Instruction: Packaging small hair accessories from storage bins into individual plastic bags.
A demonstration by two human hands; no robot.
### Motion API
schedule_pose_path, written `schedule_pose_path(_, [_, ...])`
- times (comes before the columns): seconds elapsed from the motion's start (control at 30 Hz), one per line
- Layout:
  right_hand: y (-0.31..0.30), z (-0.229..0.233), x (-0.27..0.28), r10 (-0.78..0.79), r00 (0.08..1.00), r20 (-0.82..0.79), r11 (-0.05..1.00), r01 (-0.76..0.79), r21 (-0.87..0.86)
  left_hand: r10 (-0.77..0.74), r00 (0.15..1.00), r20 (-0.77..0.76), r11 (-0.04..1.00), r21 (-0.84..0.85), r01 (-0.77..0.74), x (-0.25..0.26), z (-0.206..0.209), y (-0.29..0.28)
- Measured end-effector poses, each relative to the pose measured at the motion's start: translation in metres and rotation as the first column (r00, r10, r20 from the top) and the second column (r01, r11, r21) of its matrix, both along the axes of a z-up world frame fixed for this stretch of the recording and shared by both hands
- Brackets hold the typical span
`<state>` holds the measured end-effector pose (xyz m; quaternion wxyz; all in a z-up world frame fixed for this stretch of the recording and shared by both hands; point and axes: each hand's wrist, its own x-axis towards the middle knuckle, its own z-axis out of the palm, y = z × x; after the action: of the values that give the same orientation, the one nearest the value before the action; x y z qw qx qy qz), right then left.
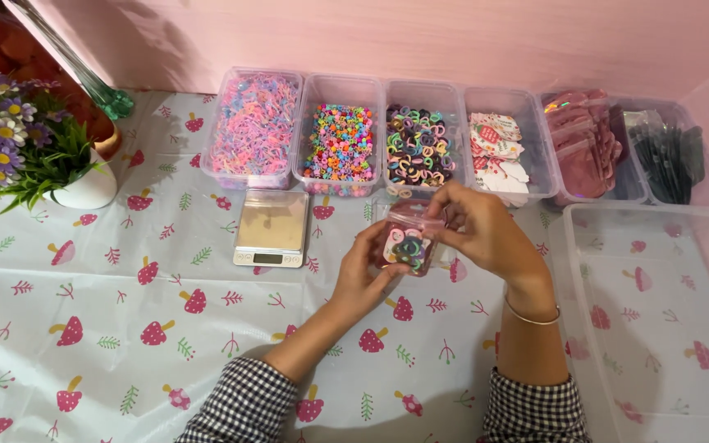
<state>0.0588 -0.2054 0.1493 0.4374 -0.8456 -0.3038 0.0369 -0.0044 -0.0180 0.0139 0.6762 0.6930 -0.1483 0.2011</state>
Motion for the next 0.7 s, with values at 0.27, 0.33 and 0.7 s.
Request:
schedule_pose_path(0.27, [0.003,0.01,-0.007,-0.039,0.998,-0.048,0.998,0.042,0.052,-0.005,0.986,-0.168,0.991,-0.135,-0.018,0.024,0.048,0.003])
schedule_pose_path(0.33, [0.004,0.009,-0.005,-0.052,0.998,-0.028,0.997,0.053,0.054,-0.014,0.98,-0.197,0.984,-0.176,-0.021,0.024,0.057,0.002])
schedule_pose_path(0.7, [0.006,-0.003,0.002,-0.067,0.998,0.012,0.995,0.066,0.075,-0.047,0.944,-0.326,0.985,-0.175,-0.011,0.032,0.053,0.001])
